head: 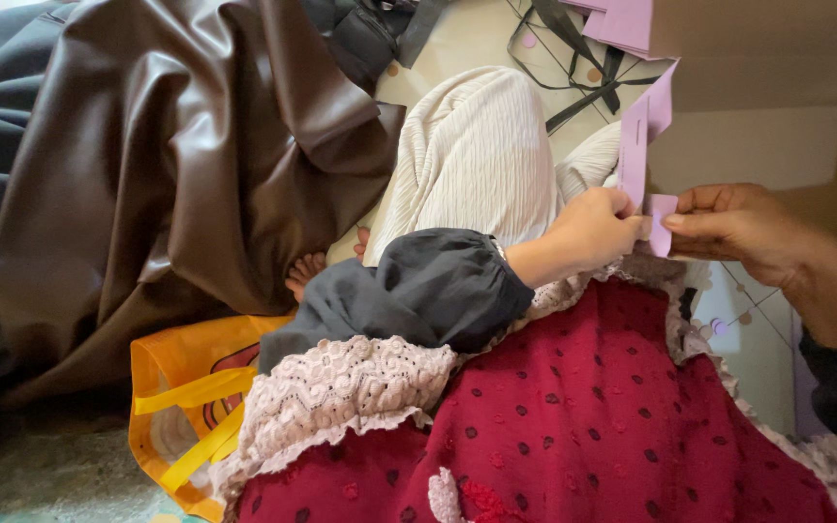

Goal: The person assembles a cardboard box by folding and taping its flaps. They then place a smaller pink box inside the larger box and continue to secure the packaging.

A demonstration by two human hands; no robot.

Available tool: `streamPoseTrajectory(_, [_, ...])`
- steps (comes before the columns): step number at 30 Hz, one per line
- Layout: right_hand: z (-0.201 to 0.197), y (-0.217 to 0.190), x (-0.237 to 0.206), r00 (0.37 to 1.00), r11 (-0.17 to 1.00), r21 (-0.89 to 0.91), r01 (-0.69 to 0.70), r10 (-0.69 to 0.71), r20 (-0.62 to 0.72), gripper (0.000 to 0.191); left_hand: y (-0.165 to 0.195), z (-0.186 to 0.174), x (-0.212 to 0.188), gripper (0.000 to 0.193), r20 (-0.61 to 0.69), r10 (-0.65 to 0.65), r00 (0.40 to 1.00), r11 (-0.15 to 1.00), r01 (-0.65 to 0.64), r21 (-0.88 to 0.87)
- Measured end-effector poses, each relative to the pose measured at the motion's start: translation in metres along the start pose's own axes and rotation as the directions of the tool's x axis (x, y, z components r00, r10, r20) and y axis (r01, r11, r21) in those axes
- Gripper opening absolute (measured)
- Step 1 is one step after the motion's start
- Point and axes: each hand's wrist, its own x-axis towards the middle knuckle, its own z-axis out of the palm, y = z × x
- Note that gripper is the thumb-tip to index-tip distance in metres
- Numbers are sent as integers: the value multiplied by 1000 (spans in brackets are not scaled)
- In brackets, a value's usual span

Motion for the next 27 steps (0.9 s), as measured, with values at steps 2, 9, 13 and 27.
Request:
streamPoseTrajectory(2, [-1, 1, 0, 1000, 1000, -16, -14, 14, -17, 19, 5, 1, -5, 33, -42, 39, 998, 998, -37, 58])
streamPoseTrajectory(9, [-4, 5, 2, 998, 997, -55, 45, -43, 44, 26, 15, -6, -13, 35, -104, 47, 993, 988, -30, 154])
streamPoseTrajectory(13, [-3, 7, 4, 995, 994, -60, 88, -84, 62, 26, 16, -6, -14, 35, -126, 61, 990, 991, -45, 127])
streamPoseTrajectory(27, [-5, 7, 6, 993, 996, 31, 85, -87, 80, 22, 12, -6, -11, 33, -119, 184, 976, 954, -148, 259])
